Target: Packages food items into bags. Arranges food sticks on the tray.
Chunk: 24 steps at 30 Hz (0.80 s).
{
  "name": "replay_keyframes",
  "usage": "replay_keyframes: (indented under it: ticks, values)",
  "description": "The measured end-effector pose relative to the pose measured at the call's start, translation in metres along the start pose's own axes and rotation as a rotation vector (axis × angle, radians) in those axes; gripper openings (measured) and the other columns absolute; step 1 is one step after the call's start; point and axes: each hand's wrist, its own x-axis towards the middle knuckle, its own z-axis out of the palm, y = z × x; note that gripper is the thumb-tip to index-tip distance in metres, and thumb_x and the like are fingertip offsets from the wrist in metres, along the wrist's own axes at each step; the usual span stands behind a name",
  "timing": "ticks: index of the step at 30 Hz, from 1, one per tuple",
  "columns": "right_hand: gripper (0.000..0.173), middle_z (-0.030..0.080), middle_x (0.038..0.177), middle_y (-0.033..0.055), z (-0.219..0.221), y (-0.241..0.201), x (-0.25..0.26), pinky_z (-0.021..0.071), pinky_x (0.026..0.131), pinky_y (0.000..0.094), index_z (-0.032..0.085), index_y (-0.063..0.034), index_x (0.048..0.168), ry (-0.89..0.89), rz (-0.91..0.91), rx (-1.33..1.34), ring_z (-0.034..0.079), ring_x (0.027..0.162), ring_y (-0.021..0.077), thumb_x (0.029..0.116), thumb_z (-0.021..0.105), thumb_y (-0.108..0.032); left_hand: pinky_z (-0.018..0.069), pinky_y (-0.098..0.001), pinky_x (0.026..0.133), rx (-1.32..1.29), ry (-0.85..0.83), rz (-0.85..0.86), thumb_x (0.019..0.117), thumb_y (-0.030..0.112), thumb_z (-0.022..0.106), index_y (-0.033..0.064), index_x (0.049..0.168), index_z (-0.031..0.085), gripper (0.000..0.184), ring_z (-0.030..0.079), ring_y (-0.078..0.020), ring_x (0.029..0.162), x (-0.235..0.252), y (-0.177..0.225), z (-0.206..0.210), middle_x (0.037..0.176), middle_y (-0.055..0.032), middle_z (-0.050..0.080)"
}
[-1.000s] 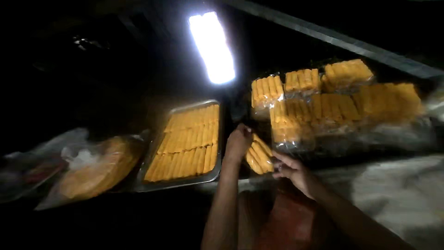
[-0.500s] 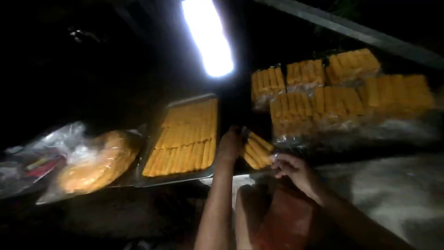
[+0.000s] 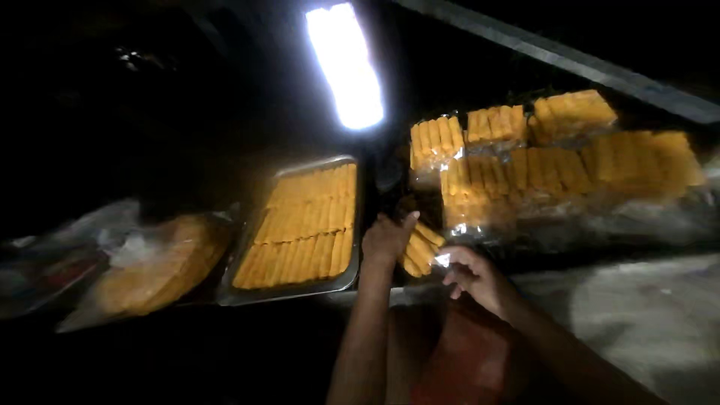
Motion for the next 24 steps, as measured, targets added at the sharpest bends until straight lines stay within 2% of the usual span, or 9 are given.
replay_keyframes:
  ticks: [3,5,8,12,16,21,24]
  values:
    - [0.039,0.065,0.122,0.0142,-0.001,-0.003,0.003,0.0605,0.068,0.0327,0.049,0.0015,0.141,-0.025,0.028,0.029,0.071,0.085,0.0166,0.1016,0.047,0.003,0.0437,-0.0652,0.104,0.012,-0.049,0.039,0.0973,0.063,0.055,-0.0011,0.130,0.063,0.072,0.060,-0.0442,0.123,0.003,-0.003,0.001,0.127,-0.0276,0.064]
    - [0.043,0.065,0.123,0.0150,-0.001,-0.005,0.006,0.0599,0.065,0.0327,0.044,-0.0011,0.146,-0.047,0.071,0.035,0.071,0.081,0.0169,0.1031,0.046,0.002,0.0446,-0.0648,0.102,-0.017,-0.057,0.048,0.0976,0.057,0.059,-0.0010,0.123,0.067,0.064,0.061,-0.0433,0.120,0.003,-0.006,0.002,0.123,-0.0267,0.066]
    - [0.050,0.061,0.133,0.0152,0.001,-0.009,0.006,0.0599,0.065,0.0333,0.038,-0.0057,0.153,-0.043,0.112,0.066,0.072,0.085,0.0185,0.1038,0.045,0.002,0.0455,-0.0642,0.101,-0.034,-0.055,0.044,0.0981,0.053,0.061,0.0002,0.123,0.067,0.058,0.062,-0.0423,0.119,0.004,-0.007,0.002,0.122,-0.0255,0.067]
    - [0.051,0.055,0.143,0.0163,0.002,-0.004,0.004,0.0605,0.071,0.0345,0.035,-0.0044,0.154,-0.032,0.084,0.078,0.071,0.096,0.0197,0.1039,0.044,0.001,0.0459,-0.0636,0.101,-0.127,-0.064,0.065,0.0992,0.049,0.060,0.0023,0.126,0.067,0.055,0.063,-0.0406,0.118,0.006,-0.011,0.001,0.122,-0.0248,0.067]
    - [0.046,0.059,0.133,0.0183,0.003,-0.005,0.004,0.0609,0.074,0.0344,0.042,-0.0030,0.152,-0.046,0.091,0.028,0.071,0.094,0.0194,0.1052,0.044,0.000,0.0497,-0.0586,0.097,-0.265,-0.087,0.108,0.0993,0.042,0.064,0.0009,0.128,0.064,0.050,0.065,-0.0368,0.109,0.009,-0.012,0.003,0.117,-0.0238,0.067]
    - [0.050,0.056,0.138,0.0198,0.004,-0.009,0.003,0.0609,0.076,0.0346,0.043,-0.0039,0.152,-0.045,0.089,-0.042,0.070,0.095,0.0207,0.1029,0.047,0.003,0.0528,-0.0529,0.094,-0.391,-0.062,0.186,0.0969,0.031,0.069,-0.0017,0.127,0.061,0.045,0.066,-0.0322,0.104,0.012,-0.017,0.006,0.113,-0.0225,0.067]
    - [0.048,0.058,0.132,0.0197,0.006,-0.002,0.000,0.0614,0.073,0.0343,0.046,-0.0007,0.148,0.022,0.040,-0.011,0.071,0.090,0.0201,0.1004,0.050,0.004,0.0539,-0.0514,0.091,-0.388,-0.046,0.188,0.0958,0.031,0.071,-0.0018,0.126,0.060,0.046,0.067,-0.0306,0.100,0.013,-0.020,0.007,0.110,-0.0213,0.068]
